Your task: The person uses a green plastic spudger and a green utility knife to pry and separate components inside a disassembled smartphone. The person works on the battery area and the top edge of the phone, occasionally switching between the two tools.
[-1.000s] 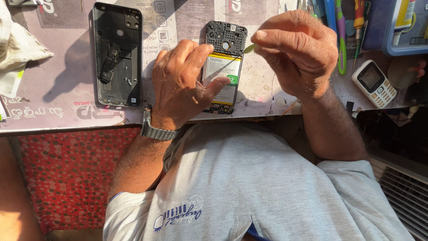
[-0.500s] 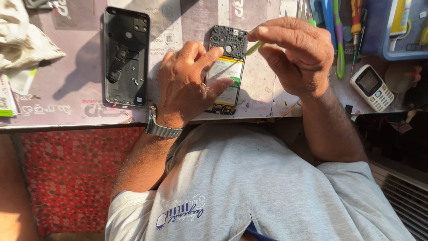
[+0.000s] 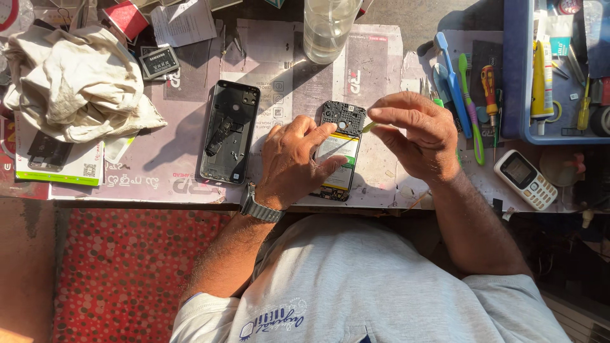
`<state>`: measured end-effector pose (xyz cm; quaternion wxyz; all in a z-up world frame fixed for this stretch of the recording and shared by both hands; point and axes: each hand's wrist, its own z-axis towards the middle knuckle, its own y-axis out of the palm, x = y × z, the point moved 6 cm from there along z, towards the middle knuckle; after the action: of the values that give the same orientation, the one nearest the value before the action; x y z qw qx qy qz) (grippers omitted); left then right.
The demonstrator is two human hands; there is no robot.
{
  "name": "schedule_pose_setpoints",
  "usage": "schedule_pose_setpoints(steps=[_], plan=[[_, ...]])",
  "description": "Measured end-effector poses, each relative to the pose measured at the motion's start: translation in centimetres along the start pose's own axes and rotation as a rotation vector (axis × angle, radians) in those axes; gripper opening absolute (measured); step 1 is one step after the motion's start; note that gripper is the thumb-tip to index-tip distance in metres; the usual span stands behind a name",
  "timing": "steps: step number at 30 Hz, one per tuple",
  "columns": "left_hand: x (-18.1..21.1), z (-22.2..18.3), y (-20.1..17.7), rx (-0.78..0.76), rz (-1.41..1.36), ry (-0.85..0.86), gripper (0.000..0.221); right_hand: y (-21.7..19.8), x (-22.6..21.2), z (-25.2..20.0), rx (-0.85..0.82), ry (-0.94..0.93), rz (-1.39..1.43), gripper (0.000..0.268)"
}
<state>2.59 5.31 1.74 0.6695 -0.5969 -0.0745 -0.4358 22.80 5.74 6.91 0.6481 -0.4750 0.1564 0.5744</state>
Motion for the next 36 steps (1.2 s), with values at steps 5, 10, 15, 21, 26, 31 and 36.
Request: schedule_pose_setpoints(steps=[5,10,15,21,26,31,36], plan=[[0.08,0.0,-0.02,0.007,0.003,-0.003,0.071,-0.1,0.32,-0.14,0.016,0.052,0.076,0.026],[0.22,-0.09,-0.24,0.018,-0.001,0.005,0.072,-0.12,-0.21,0.04,0.026,0.026,0.014,0.03],[0.04,-0.03,0.11,-0.019,0.003,-0.02,0.074,0.11,-0.35,0.11,0.017,0.01,0.058,0.029],[0.04,-0.06,0.02,-0.01,0.003,-0.009,0.075,0.08,-0.23,0.0,0.032,0.014,0.06,0.026],[0.09,-0.04,0.02,-0.002,0.006,-0.008,0.072,0.01,-0.04,-0.21,0.04,0.041,0.024,0.026],[0.27,-0.01,-0.14,-0.019,0.011,-0.022,0.067,-0.03,-0.13,-0.15,0.026,0.033,0.03,0.028],[0.52,0.18,-0.36,-0.023,-0.002,-0.029,0.067,-0.09,-0.36,-0.06,0.024,0.026,0.01,0.026]])
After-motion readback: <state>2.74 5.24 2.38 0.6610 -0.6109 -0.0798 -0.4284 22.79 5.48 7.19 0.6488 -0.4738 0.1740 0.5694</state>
